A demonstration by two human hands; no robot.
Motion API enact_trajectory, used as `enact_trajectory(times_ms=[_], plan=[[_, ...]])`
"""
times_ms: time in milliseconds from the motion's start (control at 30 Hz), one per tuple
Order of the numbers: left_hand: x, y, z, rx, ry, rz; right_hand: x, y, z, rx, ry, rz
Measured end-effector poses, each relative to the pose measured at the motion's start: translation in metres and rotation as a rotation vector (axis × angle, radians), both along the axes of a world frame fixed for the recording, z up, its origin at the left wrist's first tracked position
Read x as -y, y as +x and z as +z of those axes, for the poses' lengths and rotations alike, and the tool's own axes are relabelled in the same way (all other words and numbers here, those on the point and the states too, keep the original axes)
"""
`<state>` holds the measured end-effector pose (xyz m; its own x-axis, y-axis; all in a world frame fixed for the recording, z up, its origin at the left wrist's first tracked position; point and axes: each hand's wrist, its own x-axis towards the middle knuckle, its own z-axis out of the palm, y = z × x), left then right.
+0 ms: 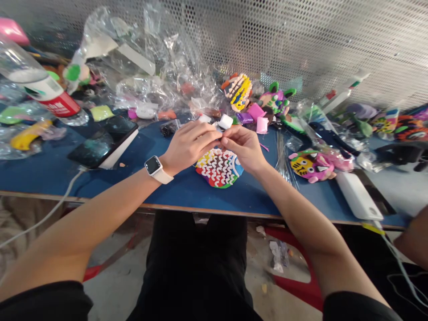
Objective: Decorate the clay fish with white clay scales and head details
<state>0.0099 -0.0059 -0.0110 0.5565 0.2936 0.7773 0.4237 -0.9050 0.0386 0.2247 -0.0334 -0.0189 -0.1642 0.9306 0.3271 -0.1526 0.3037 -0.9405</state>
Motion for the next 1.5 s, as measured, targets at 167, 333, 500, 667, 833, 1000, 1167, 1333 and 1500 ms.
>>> enact_trajectory(times_ms=[167, 333, 500, 667, 833, 1000, 1167, 1333, 1500], plan=[[0.000, 0.002, -0.001, 0.005, -0.025, -0.046, 0.002, 0.002, 0.003, 0.021, -0.012, 0.001], [0.000, 0.001, 0.000, -0.018, -0.049, -0.051, 0.002, 0.002, 0.001, 0.042, -0.018, 0.008], [0.000, 0.001, 0.001, -0.067, -0.098, -0.057, 0.001, 0.003, 0.003, 0.085, 0.012, -0.003], [-0.005, -0.003, 0.000, 0.076, -0.139, -0.035, -0.015, 0.024, 0.004, 0.082, 0.155, -0.254], [-0.010, -0.012, 0.010, 0.085, -0.145, -0.041, -0.030, 0.045, 0.002, 0.134, 0.228, -0.461], [0.055, -0.008, 0.035, -0.073, -0.152, -0.238, -0.025, 0.033, -0.001, 0.137, 0.210, -0.392], [0.148, -0.008, -0.007, -0.321, -0.185, -0.561, -0.017, 0.019, -0.003, 0.140, 0.166, -0.314], [0.185, -0.067, -0.116, -0.283, -0.504, -0.137, -0.012, 0.013, 0.000, 0.017, 0.117, -0.274], [0.211, -0.169, -0.194, -0.411, -0.652, 0.389, -0.012, 0.010, -0.001, -0.062, 0.052, -0.246]])
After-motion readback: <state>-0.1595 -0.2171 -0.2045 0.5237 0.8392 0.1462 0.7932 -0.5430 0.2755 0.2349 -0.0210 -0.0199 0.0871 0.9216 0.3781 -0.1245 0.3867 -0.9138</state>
